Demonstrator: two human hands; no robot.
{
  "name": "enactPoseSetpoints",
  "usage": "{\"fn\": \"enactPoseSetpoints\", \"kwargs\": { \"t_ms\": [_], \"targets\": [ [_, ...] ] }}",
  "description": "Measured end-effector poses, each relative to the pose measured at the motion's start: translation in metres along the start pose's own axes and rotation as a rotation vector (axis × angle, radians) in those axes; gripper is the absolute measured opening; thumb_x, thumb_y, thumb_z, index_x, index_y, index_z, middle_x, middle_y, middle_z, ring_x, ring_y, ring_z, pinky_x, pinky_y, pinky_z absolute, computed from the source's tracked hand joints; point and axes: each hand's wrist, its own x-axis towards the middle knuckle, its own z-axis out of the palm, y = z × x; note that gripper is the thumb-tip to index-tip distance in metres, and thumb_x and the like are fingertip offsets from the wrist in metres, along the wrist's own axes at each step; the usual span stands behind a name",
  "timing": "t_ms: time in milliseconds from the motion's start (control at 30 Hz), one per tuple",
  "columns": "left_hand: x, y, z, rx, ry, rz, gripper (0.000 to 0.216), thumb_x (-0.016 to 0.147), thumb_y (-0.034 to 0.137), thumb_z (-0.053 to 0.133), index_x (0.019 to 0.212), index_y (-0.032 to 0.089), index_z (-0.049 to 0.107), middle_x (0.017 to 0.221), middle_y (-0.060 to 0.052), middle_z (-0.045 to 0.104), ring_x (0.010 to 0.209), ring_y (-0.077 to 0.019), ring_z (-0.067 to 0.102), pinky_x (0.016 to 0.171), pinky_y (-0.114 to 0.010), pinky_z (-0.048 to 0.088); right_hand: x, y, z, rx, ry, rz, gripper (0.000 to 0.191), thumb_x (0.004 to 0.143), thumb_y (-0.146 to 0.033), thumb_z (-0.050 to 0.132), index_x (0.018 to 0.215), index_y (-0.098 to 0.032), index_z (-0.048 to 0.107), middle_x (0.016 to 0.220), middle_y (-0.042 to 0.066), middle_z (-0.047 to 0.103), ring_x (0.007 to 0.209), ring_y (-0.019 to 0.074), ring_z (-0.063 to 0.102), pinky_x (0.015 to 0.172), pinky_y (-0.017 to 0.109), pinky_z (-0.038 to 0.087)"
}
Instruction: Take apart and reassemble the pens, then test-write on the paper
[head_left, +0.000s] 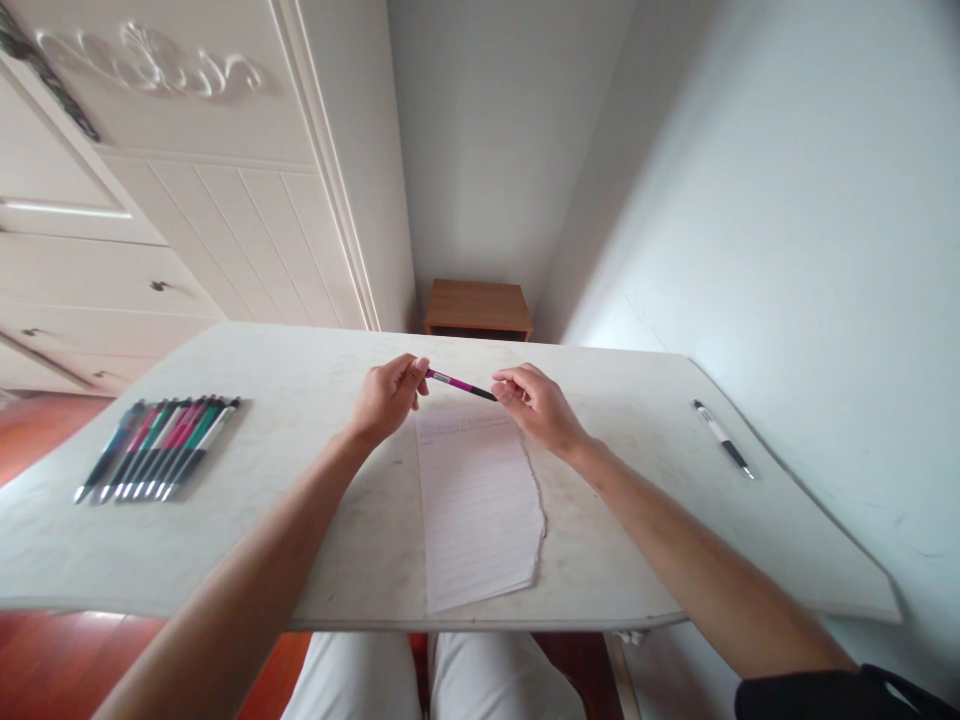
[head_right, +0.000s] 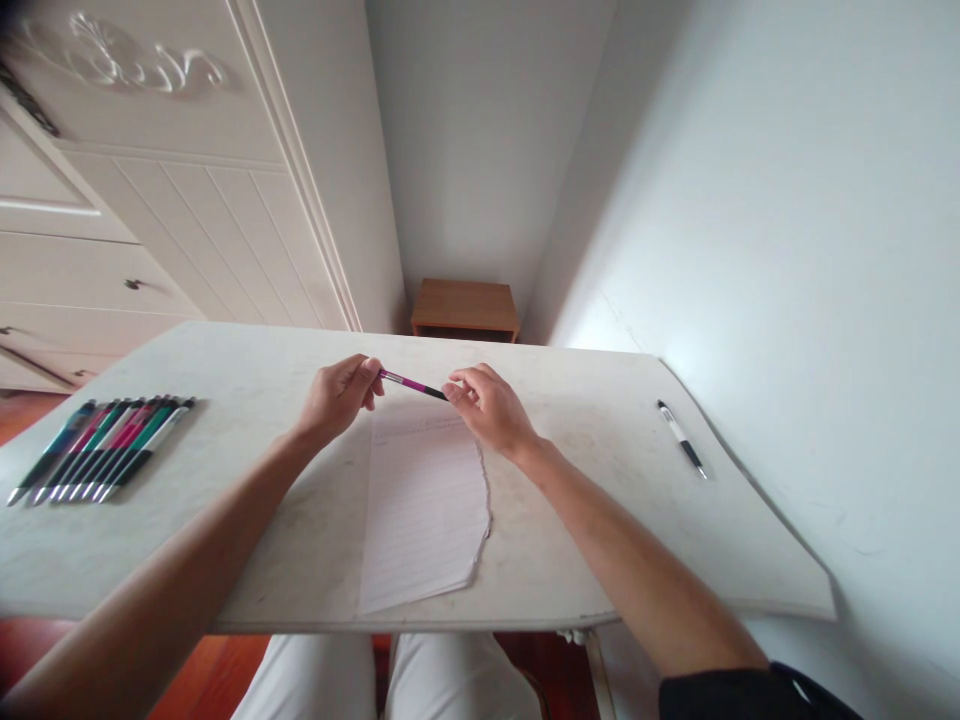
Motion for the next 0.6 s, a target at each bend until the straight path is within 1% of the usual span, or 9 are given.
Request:
{"fn": "enactPoseSetpoints", "kwargs": {
  "t_ms": [67, 133, 233, 300, 367, 500, 600],
  "targets": [
    [-0.002, 0.003, 0.002, -0.013, 0.007, 0.005, 0.047, 0.096, 0.050, 0.041, 0.066, 0.018, 0.058, 0.048, 0.001, 0.055, 0.045, -0.0118, 0.054, 0.052, -0.023, 0.040, -0.002, -0.003, 0.005, 0.068, -0.046, 0.054, 0.036, 0.091, -0.051, 0.053, 0.097, -0.019, 0.067, 0.086, 0.005, 0.063, 0.072, 0.0153, 0.056, 0.069, 0.027, 0.044],
    [-0.003, 0.005, 0.004, -0.025, 0.012, 0.010, 0.047, 0.096, 0.050, 0.041, 0.066, 0.018, 0.057, 0.048, 0.001, 0.055, 0.045, -0.0119, 0.054, 0.052, -0.023, 0.041, -0.003, -0.002, 0.010, 0.193, -0.079, 0.152, 0.040, 0.089, -0.057, 0.053, 0.088, -0.019, 0.066, 0.077, 0.003, 0.062, 0.066, 0.0143, 0.055, 0.064, 0.027, 0.043],
    [-0.005, 0.006, 0.006, -0.032, 0.010, 0.018, 0.047, 0.096, 0.051, 0.042, 0.066, 0.018, 0.057, 0.048, 0.001, 0.054, 0.045, -0.0117, 0.053, 0.052, -0.023, 0.041, -0.003, 0.000, 0.014, 0.362, -0.078, 0.288, 0.049, 0.087, -0.064, 0.051, 0.070, -0.019, 0.059, 0.064, 0.001, 0.059, 0.057, 0.0126, 0.052, 0.056, 0.025, 0.041],
    [-0.005, 0.007, 0.008, -0.037, 0.016, 0.023, 0.046, 0.096, 0.050, 0.042, 0.066, 0.018, 0.058, 0.048, 0.001, 0.054, 0.045, -0.0115, 0.053, 0.052, -0.023, 0.040, -0.001, 0.002, 0.014, 0.411, -0.074, 0.318, 0.052, 0.085, -0.066, 0.053, 0.063, -0.018, 0.057, 0.060, 0.001, 0.059, 0.054, 0.0117, 0.051, 0.056, 0.025, 0.040],
    [-0.006, 0.008, 0.008, -0.043, 0.034, 0.028, 0.046, 0.097, 0.049, 0.043, 0.066, 0.018, 0.057, 0.048, 0.002, 0.054, 0.044, -0.0113, 0.052, 0.051, -0.023, 0.040, 0.000, 0.002, 0.013, 0.462, -0.096, 0.336, 0.054, 0.083, -0.067, 0.054, 0.064, -0.017, 0.060, 0.061, 0.002, 0.060, 0.054, 0.0113, 0.051, 0.055, 0.025, 0.041],
    [-0.006, 0.009, 0.009, -0.052, 0.073, 0.031, 0.045, 0.097, 0.047, 0.043, 0.066, 0.018, 0.057, 0.048, 0.002, 0.053, 0.044, -0.0110, 0.052, 0.050, -0.023, 0.039, 0.001, 0.002, 0.013, 0.555, -0.140, 0.398, 0.056, 0.079, -0.070, 0.057, 0.073, -0.015, 0.067, 0.065, 0.004, 0.064, 0.054, 0.0110, 0.052, 0.053, 0.024, 0.041],
    [-0.006, 0.009, 0.008, -0.049, 0.084, 0.030, 0.045, 0.097, 0.048, 0.043, 0.066, 0.018, 0.057, 0.047, 0.002, 0.053, 0.044, -0.0111, 0.052, 0.050, -0.023, 0.039, 0.001, 0.001, 0.012, 0.561, -0.146, 0.409, 0.055, 0.076, -0.070, 0.060, 0.071, -0.015, 0.068, 0.063, 0.003, 0.063, 0.053, 0.0106, 0.051, 0.052, 0.024, 0.041]
  ]
}}
